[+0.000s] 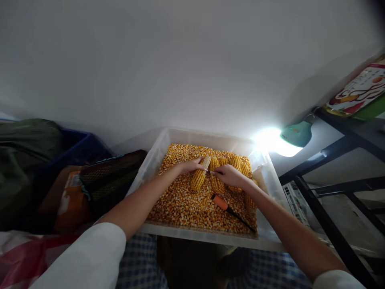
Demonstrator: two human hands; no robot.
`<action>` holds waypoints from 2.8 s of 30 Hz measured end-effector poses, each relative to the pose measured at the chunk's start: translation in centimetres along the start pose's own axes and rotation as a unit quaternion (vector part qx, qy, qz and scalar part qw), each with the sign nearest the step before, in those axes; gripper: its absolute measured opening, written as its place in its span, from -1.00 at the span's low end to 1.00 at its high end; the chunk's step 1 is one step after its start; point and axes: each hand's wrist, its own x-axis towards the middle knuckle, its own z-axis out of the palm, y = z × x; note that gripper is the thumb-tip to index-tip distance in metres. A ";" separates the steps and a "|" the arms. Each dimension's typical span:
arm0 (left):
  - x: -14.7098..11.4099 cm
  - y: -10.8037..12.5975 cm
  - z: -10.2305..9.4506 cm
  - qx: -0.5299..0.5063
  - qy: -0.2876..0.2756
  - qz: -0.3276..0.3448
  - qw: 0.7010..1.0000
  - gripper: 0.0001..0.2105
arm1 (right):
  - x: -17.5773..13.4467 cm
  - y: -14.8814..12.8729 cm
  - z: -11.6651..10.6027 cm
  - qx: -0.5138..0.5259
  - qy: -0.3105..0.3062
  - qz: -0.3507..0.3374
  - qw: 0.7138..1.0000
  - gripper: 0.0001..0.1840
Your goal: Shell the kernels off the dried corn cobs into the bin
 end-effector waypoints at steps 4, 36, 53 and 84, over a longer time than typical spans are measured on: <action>-0.1 0.2 -0.2 0.019 -0.011 0.026 0.999 -0.41 | 0.3 0.1 1.1 -0.003 0.011 -0.002 1.000 -0.64; 1.4 -1.1 -0.7 0.064 0.089 0.053 0.993 -0.54 | 0.5 -1.2 2.7 -0.040 0.019 0.046 0.998 -0.59; 0.6 0.0 0.6 0.110 0.107 0.064 0.986 -0.53 | 0.6 -0.5 3.2 0.048 -0.004 0.004 0.999 -0.62; 0.6 0.8 0.2 0.072 0.155 0.052 0.984 -0.58 | 0.8 0.2 1.2 0.021 0.069 0.053 0.996 -0.59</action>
